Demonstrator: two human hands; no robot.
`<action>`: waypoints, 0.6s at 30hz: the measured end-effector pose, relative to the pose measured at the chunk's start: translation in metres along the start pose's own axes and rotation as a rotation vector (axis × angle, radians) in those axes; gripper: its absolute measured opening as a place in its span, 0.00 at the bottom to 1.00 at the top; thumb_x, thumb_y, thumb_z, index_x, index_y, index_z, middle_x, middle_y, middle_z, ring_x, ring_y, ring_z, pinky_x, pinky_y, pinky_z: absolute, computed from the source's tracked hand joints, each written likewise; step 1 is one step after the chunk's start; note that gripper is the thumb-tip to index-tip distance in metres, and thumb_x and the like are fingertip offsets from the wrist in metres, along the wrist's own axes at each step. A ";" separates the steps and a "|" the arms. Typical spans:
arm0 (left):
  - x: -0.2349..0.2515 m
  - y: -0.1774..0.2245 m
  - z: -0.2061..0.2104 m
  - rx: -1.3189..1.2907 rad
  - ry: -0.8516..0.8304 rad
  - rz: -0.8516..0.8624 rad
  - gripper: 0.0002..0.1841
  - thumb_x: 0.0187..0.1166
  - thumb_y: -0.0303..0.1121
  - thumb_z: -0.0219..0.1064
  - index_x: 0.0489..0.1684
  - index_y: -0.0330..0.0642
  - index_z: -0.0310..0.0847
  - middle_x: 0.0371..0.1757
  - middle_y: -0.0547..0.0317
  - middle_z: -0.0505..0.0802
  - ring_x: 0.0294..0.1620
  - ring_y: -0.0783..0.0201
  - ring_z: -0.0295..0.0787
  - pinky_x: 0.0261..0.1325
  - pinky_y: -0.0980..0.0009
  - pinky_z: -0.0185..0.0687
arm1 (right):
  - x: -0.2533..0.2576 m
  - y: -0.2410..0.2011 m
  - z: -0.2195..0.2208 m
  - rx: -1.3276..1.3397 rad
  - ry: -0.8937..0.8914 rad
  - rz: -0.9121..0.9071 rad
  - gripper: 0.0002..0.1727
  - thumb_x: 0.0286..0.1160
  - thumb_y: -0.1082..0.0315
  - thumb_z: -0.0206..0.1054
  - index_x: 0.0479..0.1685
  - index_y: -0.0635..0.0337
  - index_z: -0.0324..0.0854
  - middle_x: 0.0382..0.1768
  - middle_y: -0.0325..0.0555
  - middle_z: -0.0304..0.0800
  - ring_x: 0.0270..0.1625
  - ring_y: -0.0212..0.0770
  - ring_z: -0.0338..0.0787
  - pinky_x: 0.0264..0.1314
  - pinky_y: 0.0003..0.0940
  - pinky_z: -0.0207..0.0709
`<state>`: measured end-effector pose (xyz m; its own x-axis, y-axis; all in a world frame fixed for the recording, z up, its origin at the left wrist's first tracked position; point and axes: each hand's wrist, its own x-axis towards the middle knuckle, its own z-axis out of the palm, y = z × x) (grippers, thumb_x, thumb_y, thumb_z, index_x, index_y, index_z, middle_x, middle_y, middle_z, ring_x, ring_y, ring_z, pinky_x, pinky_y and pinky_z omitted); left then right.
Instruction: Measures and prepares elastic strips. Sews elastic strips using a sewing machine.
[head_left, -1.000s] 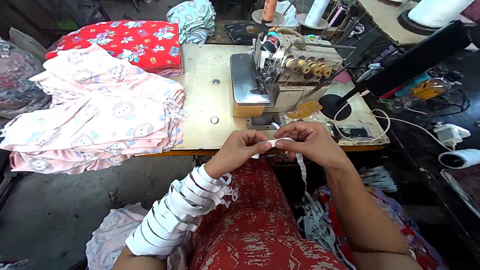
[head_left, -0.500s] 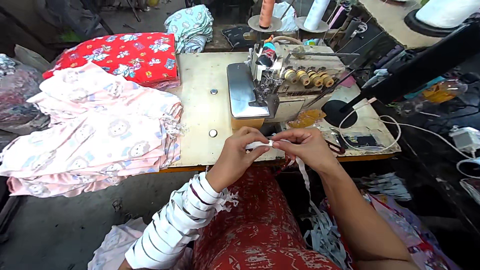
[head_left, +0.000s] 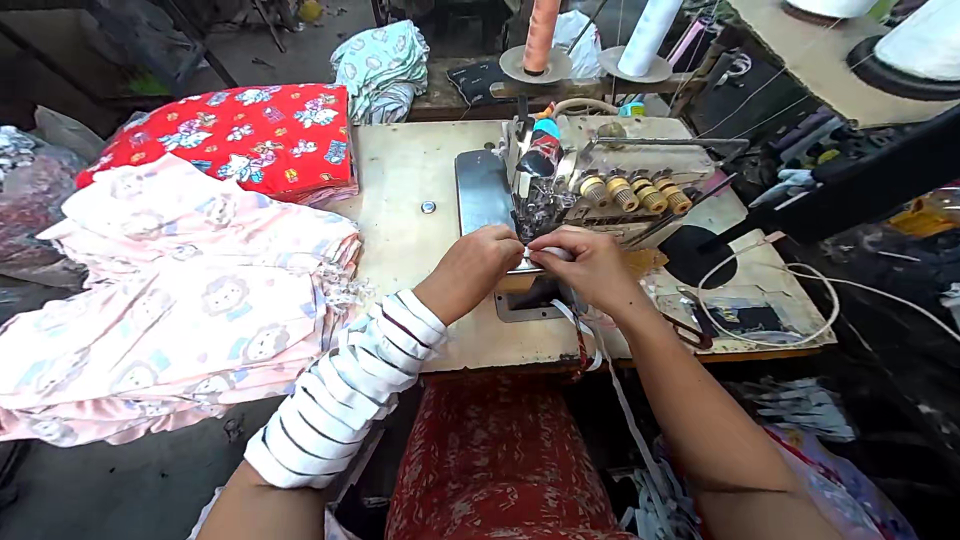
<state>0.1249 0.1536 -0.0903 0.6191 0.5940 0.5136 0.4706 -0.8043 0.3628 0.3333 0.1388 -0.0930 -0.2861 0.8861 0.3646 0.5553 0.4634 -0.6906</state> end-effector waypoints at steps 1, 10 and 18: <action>0.001 -0.003 0.001 0.003 -0.015 -0.001 0.04 0.76 0.21 0.69 0.37 0.30 0.91 0.44 0.44 0.94 0.47 0.52 0.93 0.55 0.62 0.88 | 0.001 0.001 0.000 -0.016 -0.005 -0.013 0.06 0.72 0.72 0.75 0.44 0.60 0.94 0.42 0.45 0.93 0.43 0.34 0.90 0.49 0.31 0.83; 0.003 -0.005 -0.001 -0.018 -0.072 0.007 0.06 0.78 0.21 0.67 0.33 0.32 0.90 0.42 0.47 0.92 0.45 0.55 0.91 0.51 0.66 0.86 | -0.008 0.018 -0.007 -0.069 -0.049 -0.179 0.10 0.78 0.73 0.66 0.49 0.62 0.92 0.49 0.48 0.91 0.50 0.34 0.91 0.54 0.25 0.84; 0.000 -0.002 0.000 -0.009 -0.053 -0.021 0.06 0.77 0.21 0.67 0.32 0.32 0.89 0.41 0.47 0.91 0.44 0.55 0.90 0.49 0.65 0.86 | -0.011 0.021 -0.007 -0.163 -0.061 -0.284 0.14 0.74 0.81 0.63 0.49 0.63 0.94 0.51 0.54 0.90 0.51 0.41 0.91 0.55 0.28 0.85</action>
<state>0.1238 0.1548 -0.0907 0.6416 0.6107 0.4640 0.4785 -0.7915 0.3802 0.3540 0.1389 -0.1073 -0.4909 0.7223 0.4870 0.5626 0.6897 -0.4558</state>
